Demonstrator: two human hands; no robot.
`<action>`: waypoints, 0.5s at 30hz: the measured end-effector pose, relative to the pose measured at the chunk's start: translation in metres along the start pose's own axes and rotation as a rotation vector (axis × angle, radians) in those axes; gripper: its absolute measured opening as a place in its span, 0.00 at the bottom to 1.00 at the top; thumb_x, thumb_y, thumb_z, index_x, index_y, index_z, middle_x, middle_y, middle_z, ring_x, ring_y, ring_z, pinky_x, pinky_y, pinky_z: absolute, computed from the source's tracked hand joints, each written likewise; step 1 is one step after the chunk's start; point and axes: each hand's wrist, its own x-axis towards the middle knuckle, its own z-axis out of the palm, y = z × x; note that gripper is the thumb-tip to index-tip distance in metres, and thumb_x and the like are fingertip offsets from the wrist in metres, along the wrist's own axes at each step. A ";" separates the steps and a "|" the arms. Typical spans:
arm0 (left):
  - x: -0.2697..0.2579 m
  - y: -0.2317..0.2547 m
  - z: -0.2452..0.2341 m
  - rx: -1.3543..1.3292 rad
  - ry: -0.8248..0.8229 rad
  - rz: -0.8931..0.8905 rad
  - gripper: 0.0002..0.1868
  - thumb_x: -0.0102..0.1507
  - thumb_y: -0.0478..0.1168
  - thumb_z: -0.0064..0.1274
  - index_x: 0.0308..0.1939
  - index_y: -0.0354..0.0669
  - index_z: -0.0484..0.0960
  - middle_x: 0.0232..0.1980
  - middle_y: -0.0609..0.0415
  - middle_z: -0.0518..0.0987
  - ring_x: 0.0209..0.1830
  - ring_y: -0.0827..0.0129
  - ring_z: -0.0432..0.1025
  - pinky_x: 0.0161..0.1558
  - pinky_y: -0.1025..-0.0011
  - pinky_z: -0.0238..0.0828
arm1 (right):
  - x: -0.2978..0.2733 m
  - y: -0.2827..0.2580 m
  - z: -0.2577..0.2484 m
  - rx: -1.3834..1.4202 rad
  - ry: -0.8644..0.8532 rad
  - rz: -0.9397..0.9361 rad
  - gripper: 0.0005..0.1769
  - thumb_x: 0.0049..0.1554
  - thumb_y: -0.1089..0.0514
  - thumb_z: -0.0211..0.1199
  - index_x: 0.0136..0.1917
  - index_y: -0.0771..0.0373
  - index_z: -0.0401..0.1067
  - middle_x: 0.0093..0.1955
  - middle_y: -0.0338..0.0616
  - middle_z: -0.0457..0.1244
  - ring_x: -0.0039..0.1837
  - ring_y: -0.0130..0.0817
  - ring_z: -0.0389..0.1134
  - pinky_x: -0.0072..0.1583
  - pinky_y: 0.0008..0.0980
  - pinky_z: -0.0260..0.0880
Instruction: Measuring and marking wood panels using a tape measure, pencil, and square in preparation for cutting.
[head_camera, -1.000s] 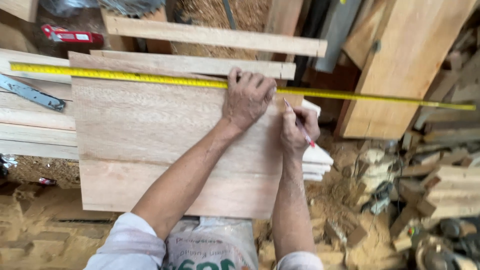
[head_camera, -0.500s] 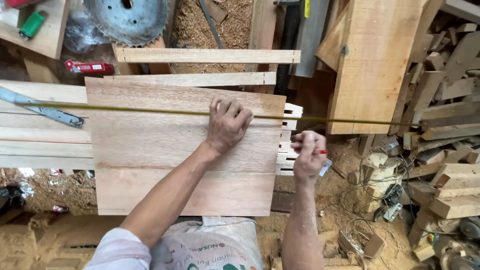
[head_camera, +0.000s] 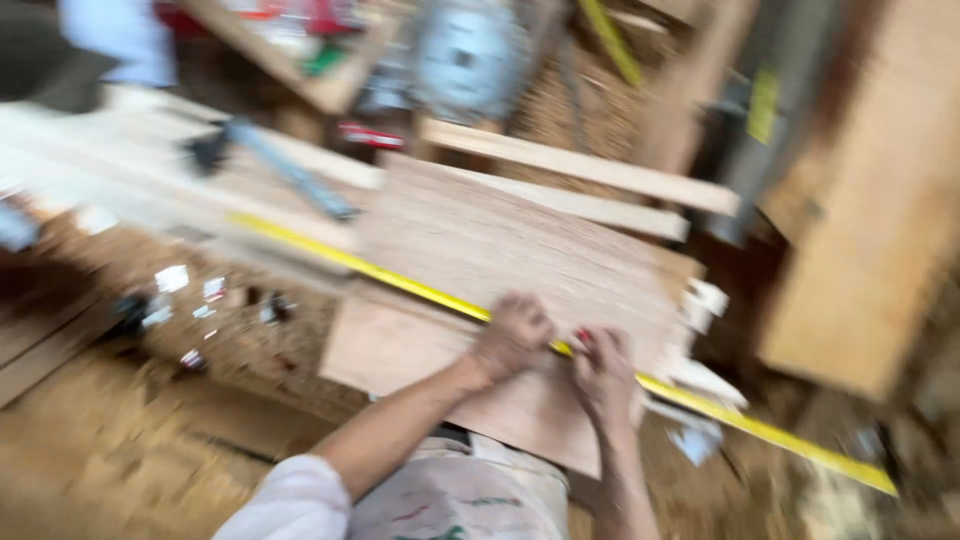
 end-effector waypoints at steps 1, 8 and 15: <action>0.003 -0.002 -0.020 0.035 -0.004 0.058 0.07 0.55 0.45 0.57 0.28 0.49 0.77 0.33 0.52 0.71 0.43 0.54 0.68 0.50 0.52 0.65 | -0.002 -0.002 0.004 -0.046 -0.027 0.021 0.14 0.56 0.48 0.67 0.56 0.48 0.77 0.56 0.43 0.62 0.54 0.46 0.71 0.56 0.43 0.72; -0.011 -0.031 -0.081 0.059 0.078 -0.054 0.08 0.63 0.44 0.49 0.32 0.45 0.76 0.42 0.50 0.74 0.47 0.53 0.67 0.52 0.54 0.61 | -0.011 -0.022 0.007 -0.271 -0.024 0.171 0.14 0.52 0.40 0.70 0.48 0.44 0.77 0.59 0.31 0.61 0.55 0.34 0.70 0.50 0.48 0.72; -0.051 -0.119 -0.141 0.195 -0.001 -0.336 0.14 0.70 0.47 0.44 0.43 0.47 0.84 0.44 0.52 0.77 0.49 0.58 0.69 0.55 0.62 0.67 | -0.015 -0.014 0.022 -0.344 0.004 0.157 0.06 0.52 0.44 0.67 0.42 0.43 0.76 0.58 0.28 0.60 0.51 0.29 0.71 0.46 0.46 0.77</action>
